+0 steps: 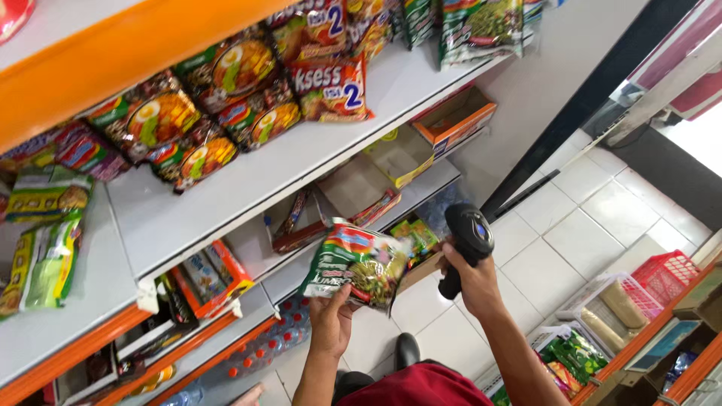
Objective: The person removes instant noodle packets from a box, scans their barcodes using a handheld barcode scanner, and arranges them onto store shelves by hand.
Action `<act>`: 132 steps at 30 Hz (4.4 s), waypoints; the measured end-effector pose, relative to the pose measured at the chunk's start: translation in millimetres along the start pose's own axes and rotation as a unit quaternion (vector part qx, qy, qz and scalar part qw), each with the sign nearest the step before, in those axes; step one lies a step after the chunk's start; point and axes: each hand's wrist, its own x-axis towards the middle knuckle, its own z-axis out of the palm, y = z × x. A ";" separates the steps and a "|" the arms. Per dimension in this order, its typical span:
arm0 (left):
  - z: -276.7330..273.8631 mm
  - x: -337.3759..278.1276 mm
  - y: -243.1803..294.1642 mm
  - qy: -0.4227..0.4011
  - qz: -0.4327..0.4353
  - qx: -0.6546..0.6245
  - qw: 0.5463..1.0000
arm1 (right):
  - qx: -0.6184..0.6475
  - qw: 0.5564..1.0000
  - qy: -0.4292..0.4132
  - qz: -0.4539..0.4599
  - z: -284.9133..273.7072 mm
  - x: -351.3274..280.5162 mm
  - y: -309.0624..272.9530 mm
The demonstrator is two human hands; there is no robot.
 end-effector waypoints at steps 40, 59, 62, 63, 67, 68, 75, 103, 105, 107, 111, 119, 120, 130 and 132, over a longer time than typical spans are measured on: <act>236.0 268.7 -24.1 0.011 0.139 0.205 0.969 | -0.071 0.952 0.133 -0.265 -58.1 361.9 -154.8; 323.1 329.9 -13.8 0.039 0.176 0.735 0.654 | -0.433 0.720 0.215 -0.498 -58.9 394.9 -243.1; 327.7 327.7 -15.9 0.024 0.353 0.746 0.564 | -0.431 0.740 0.181 -0.483 -61.1 384.1 -237.1; 325.7 329.7 -17.9 0.027 0.352 0.746 0.565 | -0.441 0.712 0.140 -0.529 -60.4 379.4 -234.8; 310.2 338.0 -28.0 -0.005 0.358 0.735 0.575 | -0.556 0.604 0.008 -0.571 -48.9 373.3 -229.0; 307.1 338.7 -29.3 -0.008 0.370 0.732 0.572 | -0.557 0.605 0.008 -0.569 -47.3 374.3 -228.4; 300.2 335.4 -24.9 -0.022 0.389 0.713 0.583 | -0.466 0.715 -0.021 -0.521 -57.7 401.2 -236.5; 299.7 321.6 -28.0 -0.026 0.448 0.653 0.611 | -0.412 0.740 0.039 -0.530 -63.6 343.5 -212.3; 290.8 302.3 -26.3 -0.041 0.465 0.622 0.629 | -0.409 0.731 -0.018 -0.546 -68.8 317.5 -195.3; 272.9 271.8 -28.8 -0.071 0.483 0.555 0.674 | -0.362 0.784 -0.071 -0.500 -67.9 292.4 -166.3; 212.1 193.5 -28.3 -0.040 0.427 0.485 0.762 | -0.284 0.869 -0.185 -0.361 -35.0 234.4 -80.2; 43.6 16.5 -7.1 0.192 0.360 0.439 0.801 | -0.228 0.844 -0.468 -0.129 85.9 92.2 62.7; 24.4 -5.7 -3.1 0.224 0.361 0.437 0.792 | -0.207 0.839 -0.490 -0.114 102.7 72.3 75.5; -99.8 -172.5 50.7 0.421 0.341 0.423 0.726 | -0.210 0.724 -0.657 -0.010 244.0 -70.4 143.3; -121.9 -191.0 55.1 0.462 0.331 0.424 0.705 | -0.207 0.695 -0.688 0.007 262.8 -89.0 140.7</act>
